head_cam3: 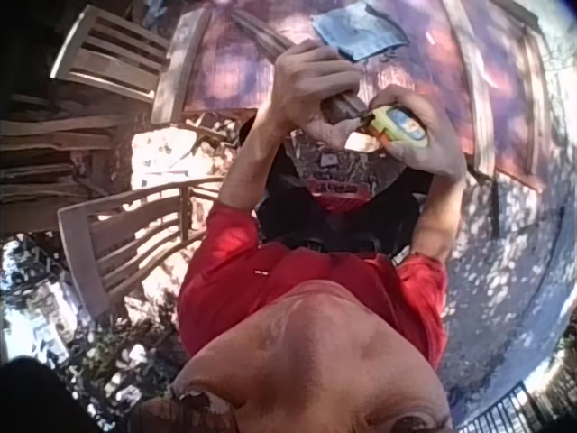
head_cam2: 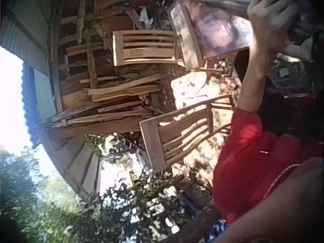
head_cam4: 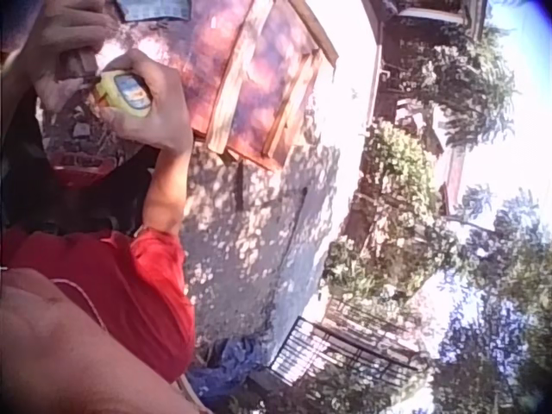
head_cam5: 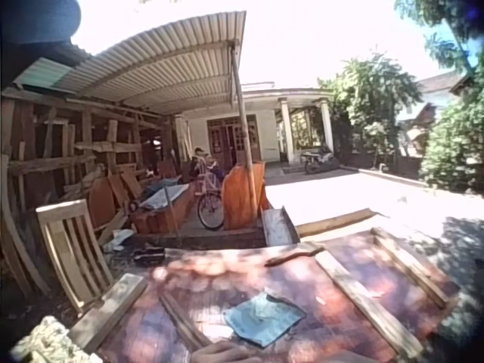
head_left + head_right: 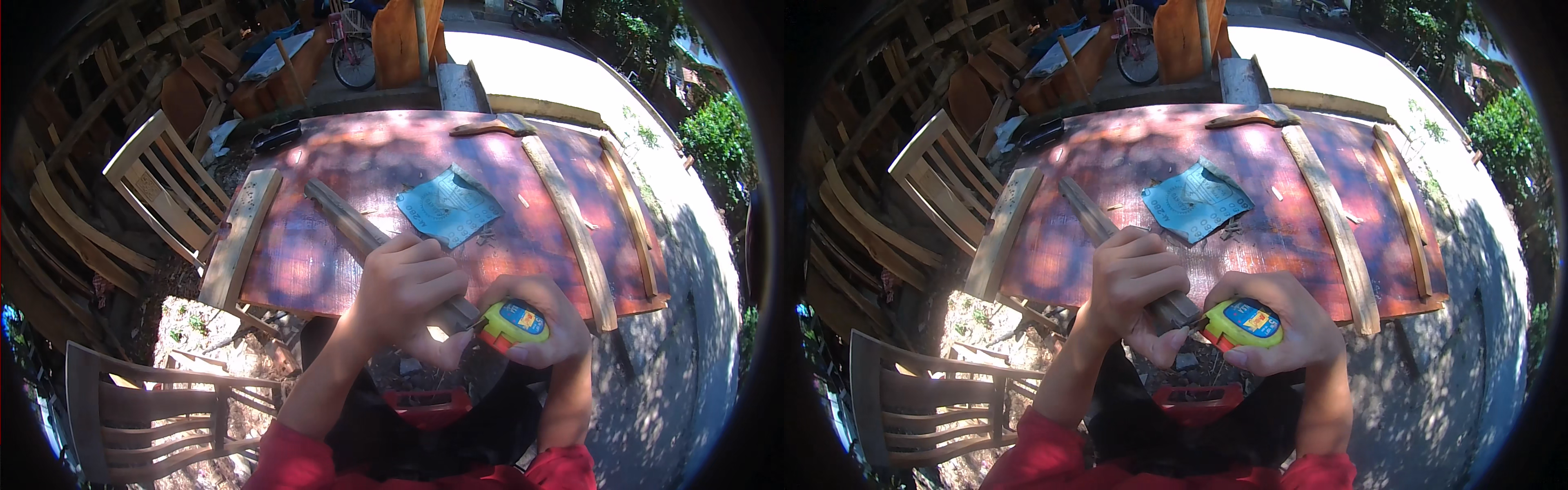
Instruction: Sanding, measuring, and marking wood strips on a workbench.
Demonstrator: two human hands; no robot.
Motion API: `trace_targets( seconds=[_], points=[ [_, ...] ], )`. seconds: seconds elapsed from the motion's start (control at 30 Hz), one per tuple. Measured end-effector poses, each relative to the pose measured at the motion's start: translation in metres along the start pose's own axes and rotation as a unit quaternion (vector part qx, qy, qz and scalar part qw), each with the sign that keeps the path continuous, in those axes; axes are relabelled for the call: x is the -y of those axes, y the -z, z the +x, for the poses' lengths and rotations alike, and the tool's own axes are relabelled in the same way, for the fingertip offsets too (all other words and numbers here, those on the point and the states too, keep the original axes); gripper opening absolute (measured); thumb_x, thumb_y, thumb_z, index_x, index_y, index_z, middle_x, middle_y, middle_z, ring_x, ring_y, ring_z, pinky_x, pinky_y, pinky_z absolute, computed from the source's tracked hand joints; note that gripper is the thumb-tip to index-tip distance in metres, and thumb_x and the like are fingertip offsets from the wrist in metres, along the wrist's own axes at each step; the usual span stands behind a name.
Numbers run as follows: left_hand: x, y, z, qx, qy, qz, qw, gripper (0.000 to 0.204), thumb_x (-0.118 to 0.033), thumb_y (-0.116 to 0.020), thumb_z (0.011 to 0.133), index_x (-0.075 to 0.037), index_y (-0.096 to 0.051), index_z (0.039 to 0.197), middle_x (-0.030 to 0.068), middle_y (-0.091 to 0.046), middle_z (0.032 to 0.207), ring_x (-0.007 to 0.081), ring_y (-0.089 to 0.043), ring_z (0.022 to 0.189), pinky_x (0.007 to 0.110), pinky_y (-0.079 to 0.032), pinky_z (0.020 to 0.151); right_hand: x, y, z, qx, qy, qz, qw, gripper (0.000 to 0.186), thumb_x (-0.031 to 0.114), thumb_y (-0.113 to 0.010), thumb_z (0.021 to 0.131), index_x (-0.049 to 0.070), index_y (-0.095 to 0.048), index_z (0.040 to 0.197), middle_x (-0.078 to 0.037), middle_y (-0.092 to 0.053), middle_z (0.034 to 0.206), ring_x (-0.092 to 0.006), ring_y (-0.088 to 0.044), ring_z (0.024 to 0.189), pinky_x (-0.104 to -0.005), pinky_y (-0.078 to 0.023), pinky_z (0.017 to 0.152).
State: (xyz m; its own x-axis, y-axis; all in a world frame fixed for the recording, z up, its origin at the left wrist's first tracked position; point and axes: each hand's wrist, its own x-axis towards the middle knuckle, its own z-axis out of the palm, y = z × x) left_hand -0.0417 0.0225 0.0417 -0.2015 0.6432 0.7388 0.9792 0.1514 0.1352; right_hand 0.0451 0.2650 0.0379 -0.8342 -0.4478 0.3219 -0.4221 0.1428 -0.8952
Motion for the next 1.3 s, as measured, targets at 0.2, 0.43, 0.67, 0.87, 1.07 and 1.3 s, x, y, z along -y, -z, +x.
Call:
trace_targets(
  seconds=[0.2, 0.43, 0.67, 0.87, 1.07, 1.3],
  points=[
    [-0.001, 0.000, -0.003, -0.025, 0.007, 0.022, 0.999, 0.047, -0.055, -0.078, 0.068, -0.012, -0.066, 0.083, 0.0025, -0.065, 0.080, 0.0232, -0.064, 0.077, 0.037, -0.052, 0.069, -0.001, -0.001, -0.001, 0.008, 0.006, 0.016, 1.000, 0.063, 0.050, -0.082, 0.078, -0.002, -0.071, 0.114, -0.013, -0.075, 0.101, -0.0251, -0.075, 0.090, -0.0361, -0.057, 0.084],
    [-0.004, -0.002, -0.001, -0.030, 0.008, 0.014, 0.999, 0.044, -0.050, -0.080, 0.065, -0.012, -0.063, 0.081, 0.0023, -0.062, 0.077, 0.0243, -0.064, 0.077, 0.038, -0.052, 0.070, -0.002, -0.001, -0.005, 0.003, 0.011, 0.010, 1.000, 0.064, 0.050, -0.081, 0.079, -0.002, -0.071, 0.116, -0.013, -0.076, 0.103, -0.0247, -0.075, 0.093, -0.0358, -0.057, 0.086],
    [-0.004, 0.001, -0.004, -0.034, 0.029, 0.011, 0.999, 0.045, -0.048, -0.083, 0.064, -0.012, -0.061, 0.078, 0.0017, -0.060, 0.075, 0.0244, -0.064, 0.076, 0.039, -0.051, 0.069, 0.000, -0.002, -0.008, -0.021, -0.005, 0.027, 0.999, 0.067, 0.052, -0.081, 0.081, -0.003, -0.071, 0.117, -0.015, -0.076, 0.106, -0.0247, -0.076, 0.096, -0.0359, -0.057, 0.087],
    [0.001, -0.009, -0.003, -0.057, 0.005, 0.006, 0.998, 0.049, -0.057, -0.077, 0.065, -0.012, -0.058, 0.073, 0.0009, -0.056, 0.070, 0.0247, -0.055, 0.065, 0.038, -0.041, 0.063, 0.002, -0.003, -0.008, -0.019, -0.019, 0.043, 0.999, 0.069, 0.053, -0.082, 0.081, -0.005, -0.071, 0.116, -0.016, -0.076, 0.107, -0.0247, -0.075, 0.097, -0.0361, -0.057, 0.088],
    [0.001, 0.000, -0.002, 0.001, -0.007, -0.017, 1.000, 0.060, -0.068, -0.086, 0.070, -0.013, -0.062, 0.076, 0.0008, -0.057, 0.073, 0.0228, -0.058, 0.072, 0.038, -0.046, 0.068, -0.006, 0.000, -0.010, -0.005, 0.020, 0.088, 0.996, 0.068, 0.051, -0.087, 0.075, -0.004, -0.073, 0.112, -0.016, -0.076, 0.105, -0.0248, -0.074, 0.096, -0.0366, -0.057, 0.088],
    [0.001, -0.010, -0.003, -0.015, -0.019, -0.007, 1.000, 0.065, -0.072, -0.086, 0.071, -0.012, -0.061, 0.074, 0.0006, -0.056, 0.071, 0.0222, -0.057, 0.071, 0.037, -0.045, 0.068, -0.009, 0.000, -0.006, 0.028, 0.044, 0.066, 0.996, 0.069, 0.049, -0.090, 0.070, -0.004, -0.073, 0.111, -0.016, -0.075, 0.104, -0.0253, -0.074, 0.095, -0.0364, -0.056, 0.088]
  ],
)
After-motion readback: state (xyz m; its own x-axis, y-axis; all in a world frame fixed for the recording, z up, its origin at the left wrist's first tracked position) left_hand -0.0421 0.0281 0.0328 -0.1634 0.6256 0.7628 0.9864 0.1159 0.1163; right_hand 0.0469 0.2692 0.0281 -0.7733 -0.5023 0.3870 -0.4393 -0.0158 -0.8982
